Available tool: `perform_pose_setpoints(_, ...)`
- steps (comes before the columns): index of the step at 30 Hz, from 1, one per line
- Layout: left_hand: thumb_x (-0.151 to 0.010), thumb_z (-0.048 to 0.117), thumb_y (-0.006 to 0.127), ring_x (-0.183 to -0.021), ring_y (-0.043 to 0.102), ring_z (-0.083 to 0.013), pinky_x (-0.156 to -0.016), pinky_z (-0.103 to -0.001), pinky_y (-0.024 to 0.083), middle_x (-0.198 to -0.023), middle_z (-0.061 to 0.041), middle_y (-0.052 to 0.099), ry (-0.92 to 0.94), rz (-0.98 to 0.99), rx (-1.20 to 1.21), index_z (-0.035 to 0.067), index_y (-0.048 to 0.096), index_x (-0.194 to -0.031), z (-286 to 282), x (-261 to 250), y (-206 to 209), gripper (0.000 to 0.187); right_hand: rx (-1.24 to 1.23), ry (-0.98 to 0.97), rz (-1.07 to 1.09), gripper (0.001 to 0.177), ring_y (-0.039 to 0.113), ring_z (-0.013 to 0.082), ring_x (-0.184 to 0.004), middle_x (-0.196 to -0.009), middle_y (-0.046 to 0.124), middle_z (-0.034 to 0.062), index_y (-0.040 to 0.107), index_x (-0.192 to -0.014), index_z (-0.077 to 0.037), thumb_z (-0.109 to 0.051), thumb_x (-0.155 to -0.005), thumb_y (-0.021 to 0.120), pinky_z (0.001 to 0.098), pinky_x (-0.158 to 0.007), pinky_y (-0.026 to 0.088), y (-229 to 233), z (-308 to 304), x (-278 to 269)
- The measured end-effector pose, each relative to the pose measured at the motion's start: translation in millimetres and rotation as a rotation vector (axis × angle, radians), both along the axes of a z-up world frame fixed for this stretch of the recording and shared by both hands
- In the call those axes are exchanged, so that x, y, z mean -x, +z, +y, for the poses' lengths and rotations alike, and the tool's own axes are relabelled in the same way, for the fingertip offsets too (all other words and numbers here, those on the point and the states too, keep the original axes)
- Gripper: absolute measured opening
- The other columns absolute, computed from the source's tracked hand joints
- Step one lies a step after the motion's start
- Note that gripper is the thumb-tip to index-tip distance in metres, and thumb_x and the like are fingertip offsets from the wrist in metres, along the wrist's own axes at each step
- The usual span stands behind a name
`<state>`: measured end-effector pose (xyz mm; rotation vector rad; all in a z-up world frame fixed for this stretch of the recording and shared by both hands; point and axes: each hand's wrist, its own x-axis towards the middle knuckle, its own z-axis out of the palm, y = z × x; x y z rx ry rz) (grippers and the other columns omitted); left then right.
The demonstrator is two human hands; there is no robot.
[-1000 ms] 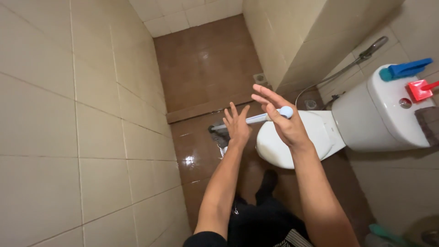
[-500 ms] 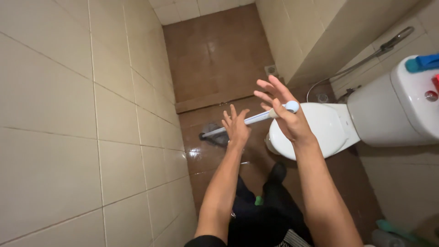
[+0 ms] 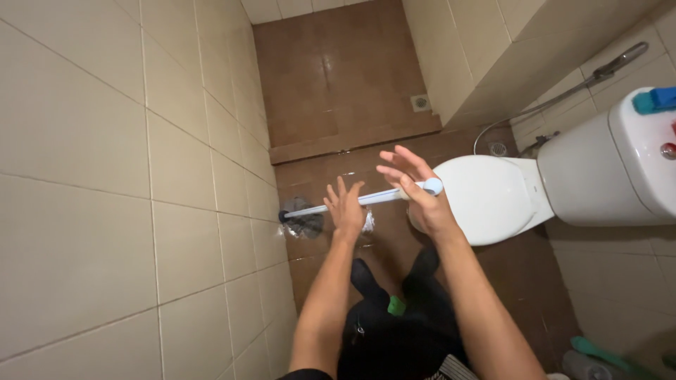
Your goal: The person cleans the bathroom floor using a mop.
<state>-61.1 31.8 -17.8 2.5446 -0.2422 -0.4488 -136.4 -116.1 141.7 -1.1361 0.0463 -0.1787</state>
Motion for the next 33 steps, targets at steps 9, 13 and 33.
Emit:
perform_pose_setpoints(9,-0.076,0.011,0.084,-0.151,0.018,-0.0485,-0.12,-0.064,0.017,-0.164,-0.019,0.024,0.024,0.031,-0.113,0.032,0.058,-0.141,-9.5,5.2,-1.1,0.073,0.045,0.115,0.086,0.059,0.059,0.0332,-0.134,-0.149,0.055,0.0199,0.046,-0.15,-0.002,-0.027,-0.099,0.062,0.0485,-0.109,0.047,12.3,-16.9,13.4)
perform_pose_setpoints(13,-0.073,0.012,0.086,-0.152,0.016,-0.0476,-0.122,-0.063,0.017,-0.165,-0.02,0.022,0.058,0.062,-0.064,0.029,0.057,-0.14,-27.4,13.7,14.9,0.075,0.024,0.063,0.047,0.056,0.059,0.0337,-0.134,-0.15,0.055,0.0215,0.047,-0.15,0.0,-0.028,-0.103,0.06,0.0458,-0.112,0.045,20.2,-30.6,18.6)
perform_pose_setpoints(33,-0.081,0.012,0.073,-0.146,0.027,-0.0537,-0.115,-0.069,0.025,-0.158,-0.022,0.039,-0.036,-0.164,0.228,0.031,0.065,-0.132,-189.6,68.6,31.0,0.055,0.322,-0.086,-0.044,0.049,0.064,0.0255,-0.128,-0.145,0.06,0.0157,0.05,-0.148,0.003,-0.017,-0.105,0.058,0.0375,-0.106,0.053,106.0,-130.0,74.1)
